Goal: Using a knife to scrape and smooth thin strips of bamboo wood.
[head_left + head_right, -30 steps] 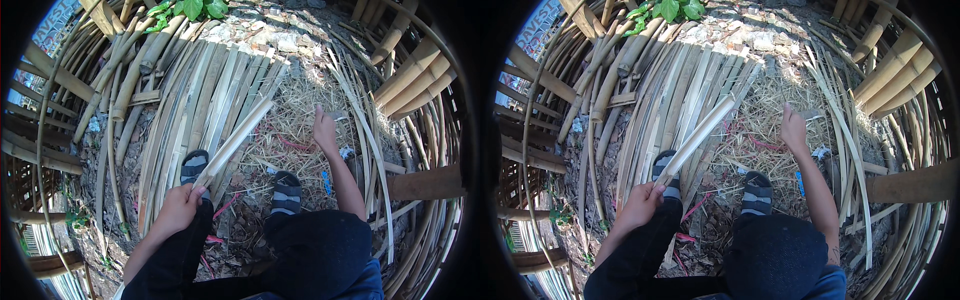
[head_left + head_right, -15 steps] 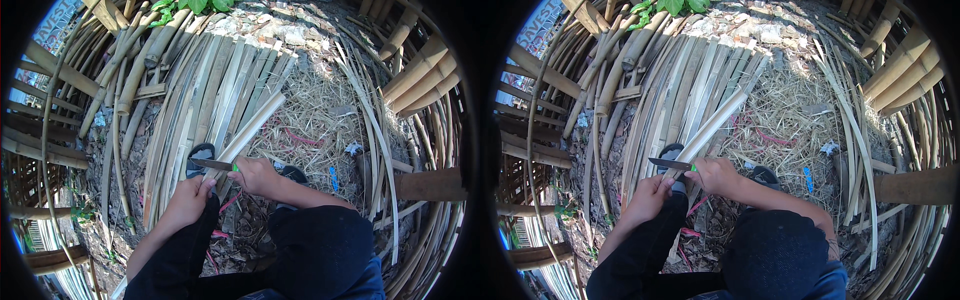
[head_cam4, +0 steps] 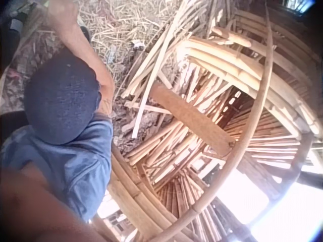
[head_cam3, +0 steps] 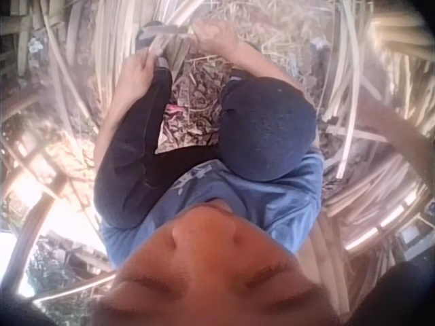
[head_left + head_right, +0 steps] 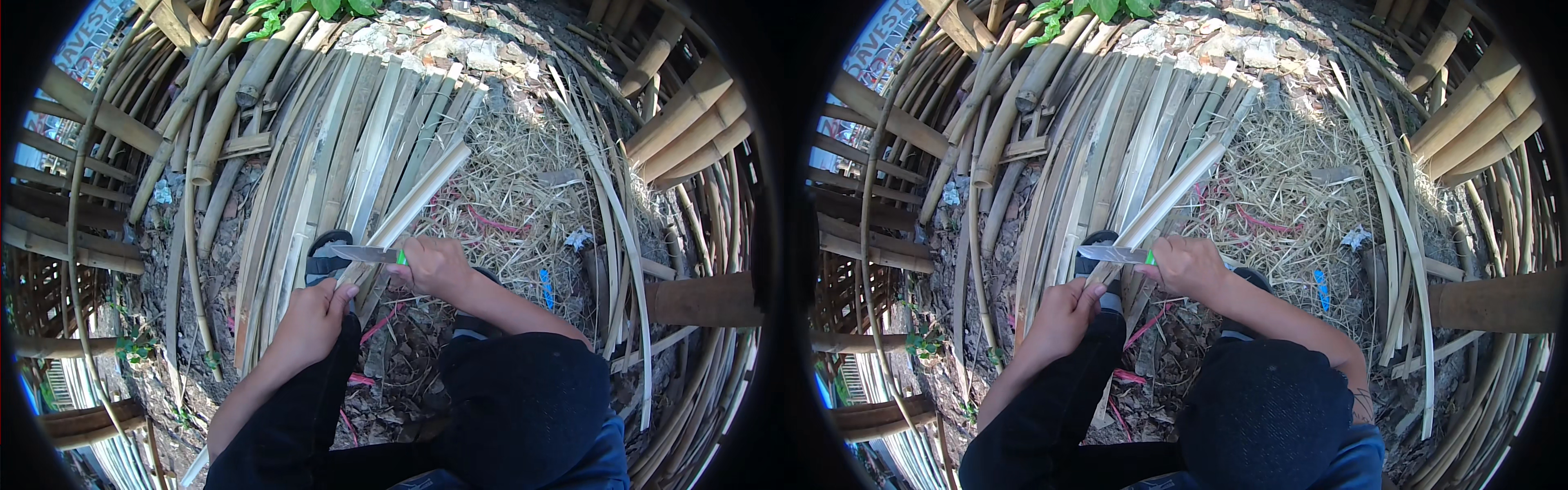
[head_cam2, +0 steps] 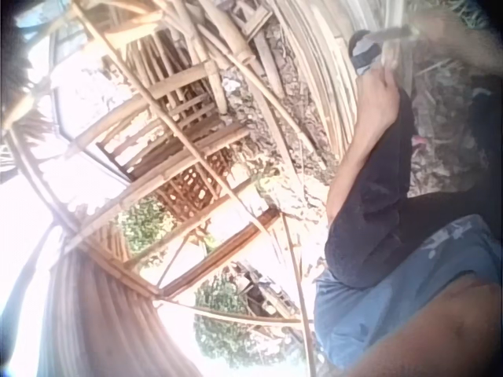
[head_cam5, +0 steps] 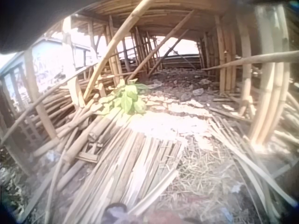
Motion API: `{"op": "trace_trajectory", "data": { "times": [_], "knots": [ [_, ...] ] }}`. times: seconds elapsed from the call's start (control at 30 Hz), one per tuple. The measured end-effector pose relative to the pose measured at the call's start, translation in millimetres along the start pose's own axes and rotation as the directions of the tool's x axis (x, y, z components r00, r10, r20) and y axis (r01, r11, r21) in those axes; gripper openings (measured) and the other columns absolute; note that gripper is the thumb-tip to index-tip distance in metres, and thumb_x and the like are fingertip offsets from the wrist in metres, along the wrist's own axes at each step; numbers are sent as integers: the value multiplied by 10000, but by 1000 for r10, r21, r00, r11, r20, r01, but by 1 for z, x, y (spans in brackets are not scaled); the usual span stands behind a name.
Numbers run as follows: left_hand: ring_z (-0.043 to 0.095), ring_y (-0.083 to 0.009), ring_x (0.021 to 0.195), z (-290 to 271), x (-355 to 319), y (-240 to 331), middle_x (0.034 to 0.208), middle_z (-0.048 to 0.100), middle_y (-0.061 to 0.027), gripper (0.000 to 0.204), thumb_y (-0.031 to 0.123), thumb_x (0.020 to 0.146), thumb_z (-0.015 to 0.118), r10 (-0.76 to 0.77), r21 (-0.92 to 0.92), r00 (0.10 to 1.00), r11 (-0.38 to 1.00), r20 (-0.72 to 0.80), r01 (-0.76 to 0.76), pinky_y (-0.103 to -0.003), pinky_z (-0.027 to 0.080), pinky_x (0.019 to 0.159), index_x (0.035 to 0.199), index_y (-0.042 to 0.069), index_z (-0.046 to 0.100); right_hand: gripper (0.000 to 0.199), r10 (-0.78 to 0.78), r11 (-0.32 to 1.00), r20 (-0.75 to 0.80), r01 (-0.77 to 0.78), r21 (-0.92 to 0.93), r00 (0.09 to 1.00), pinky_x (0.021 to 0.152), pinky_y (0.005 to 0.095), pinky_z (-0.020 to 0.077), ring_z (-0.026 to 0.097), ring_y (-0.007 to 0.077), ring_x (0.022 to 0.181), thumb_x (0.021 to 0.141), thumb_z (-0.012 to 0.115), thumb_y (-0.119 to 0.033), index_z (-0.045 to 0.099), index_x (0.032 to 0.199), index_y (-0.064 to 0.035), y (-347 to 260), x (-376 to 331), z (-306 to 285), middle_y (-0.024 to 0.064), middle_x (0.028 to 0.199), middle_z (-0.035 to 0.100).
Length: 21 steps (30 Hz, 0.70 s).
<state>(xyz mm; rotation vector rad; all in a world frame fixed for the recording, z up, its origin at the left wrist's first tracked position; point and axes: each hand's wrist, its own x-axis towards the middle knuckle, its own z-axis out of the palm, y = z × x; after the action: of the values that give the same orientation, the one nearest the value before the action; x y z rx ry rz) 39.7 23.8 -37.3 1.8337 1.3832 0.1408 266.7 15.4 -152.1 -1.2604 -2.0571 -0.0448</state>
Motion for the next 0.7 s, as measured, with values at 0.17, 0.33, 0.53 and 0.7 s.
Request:
{"op": "trace_trajectory", "data": {
  "times": [0.17,0.33,0.53,0.7],
  "knots": [
    [575,-427,582,2,-1,-2,610,559,-250,415,285,1003,542,38,38,999,999,-10,-38,-461,439,575,771,-58,567,444,-43,998,-32,42,-47,999,398,350,444,564,229,460,903,626,-433,496,690,-65,6,-2,0,71,571,504],
    [580,-426,584,0,0,1,611,561,-252,411,281,999,549,8,35,1000,999,25,-8,-462,440,571,763,-55,564,463,-111,989,-30,107,-102,993,394,331,447,563,214,443,889,637,-455,486,675,-74,18,-4,-6,62,556,503],
    [593,-366,558,-8,-6,-7,598,580,-203,437,308,1010,530,8,3,1000,1000,9,-8,-425,457,571,755,-43,575,427,174,925,-46,-179,-334,984,429,384,465,605,261,503,952,563,-417,509,724,-60,74,-16,-21,105,570,545],
    [588,-235,539,-11,-16,-8,582,578,-126,438,318,1015,527,-84,-26,993,996,85,87,-373,460,561,759,-31,593,615,763,582,-178,-781,-227,621,712,570,483,632,498,727,1038,344,-446,606,827,69,165,-10,-67,292,711,630]
  ]
}}
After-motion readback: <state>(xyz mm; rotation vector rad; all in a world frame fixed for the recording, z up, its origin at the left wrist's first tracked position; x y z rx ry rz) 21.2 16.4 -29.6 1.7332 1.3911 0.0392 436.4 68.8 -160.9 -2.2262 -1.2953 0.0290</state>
